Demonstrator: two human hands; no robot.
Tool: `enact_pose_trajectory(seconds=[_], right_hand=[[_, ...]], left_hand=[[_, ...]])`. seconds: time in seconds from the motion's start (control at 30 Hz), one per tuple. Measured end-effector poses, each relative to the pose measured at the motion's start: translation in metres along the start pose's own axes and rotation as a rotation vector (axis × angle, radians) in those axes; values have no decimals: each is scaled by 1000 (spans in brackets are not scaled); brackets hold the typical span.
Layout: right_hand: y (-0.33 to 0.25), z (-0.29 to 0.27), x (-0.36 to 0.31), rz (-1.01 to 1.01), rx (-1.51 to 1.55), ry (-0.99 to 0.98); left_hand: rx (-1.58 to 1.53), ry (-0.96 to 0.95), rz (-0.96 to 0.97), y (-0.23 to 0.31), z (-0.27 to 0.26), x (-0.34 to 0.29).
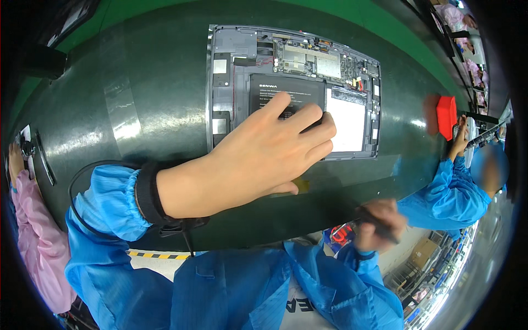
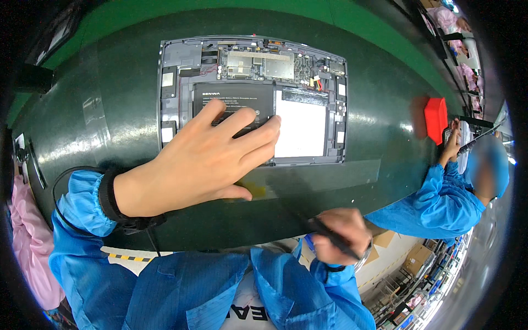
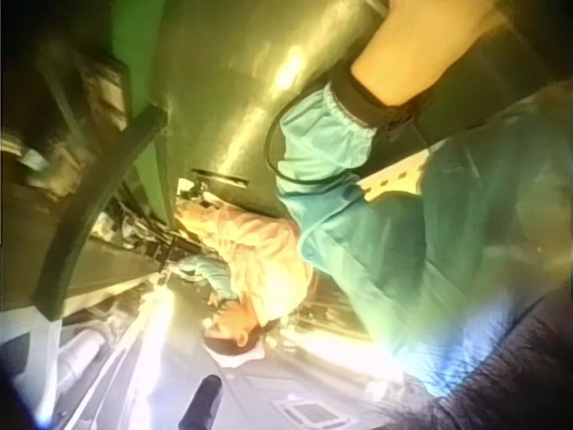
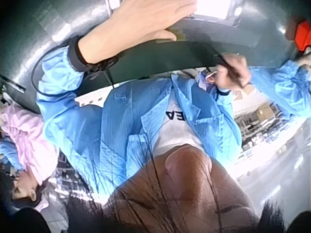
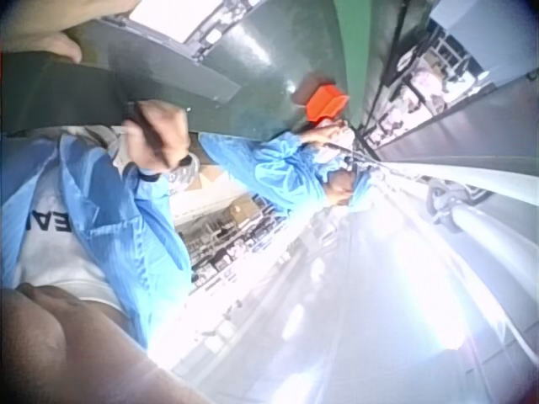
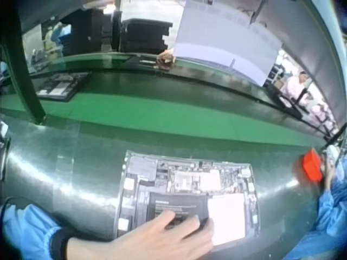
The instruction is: Assembling internal components and cables of a tablet device on an assembly line.
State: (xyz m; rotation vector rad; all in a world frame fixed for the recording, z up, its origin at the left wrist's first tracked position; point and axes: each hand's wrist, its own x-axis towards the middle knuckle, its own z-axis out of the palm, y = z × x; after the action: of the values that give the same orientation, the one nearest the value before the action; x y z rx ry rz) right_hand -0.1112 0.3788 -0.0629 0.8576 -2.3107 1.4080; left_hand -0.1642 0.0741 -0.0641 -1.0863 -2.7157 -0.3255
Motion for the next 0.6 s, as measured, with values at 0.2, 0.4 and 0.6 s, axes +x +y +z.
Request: enact_pose_trajectory(seconds=[0.2, 0.4, 0.6], right_hand=[[17, 2, 18, 374, 274, -74], [27, 23, 8, 493, 307, -161], [31, 24, 8, 474, 323, -180]], left_hand=[[-51, -37, 18, -1, 3, 2], [-62, 52, 58, 3, 9, -1], [64, 30, 254, 1, 14, -4]])
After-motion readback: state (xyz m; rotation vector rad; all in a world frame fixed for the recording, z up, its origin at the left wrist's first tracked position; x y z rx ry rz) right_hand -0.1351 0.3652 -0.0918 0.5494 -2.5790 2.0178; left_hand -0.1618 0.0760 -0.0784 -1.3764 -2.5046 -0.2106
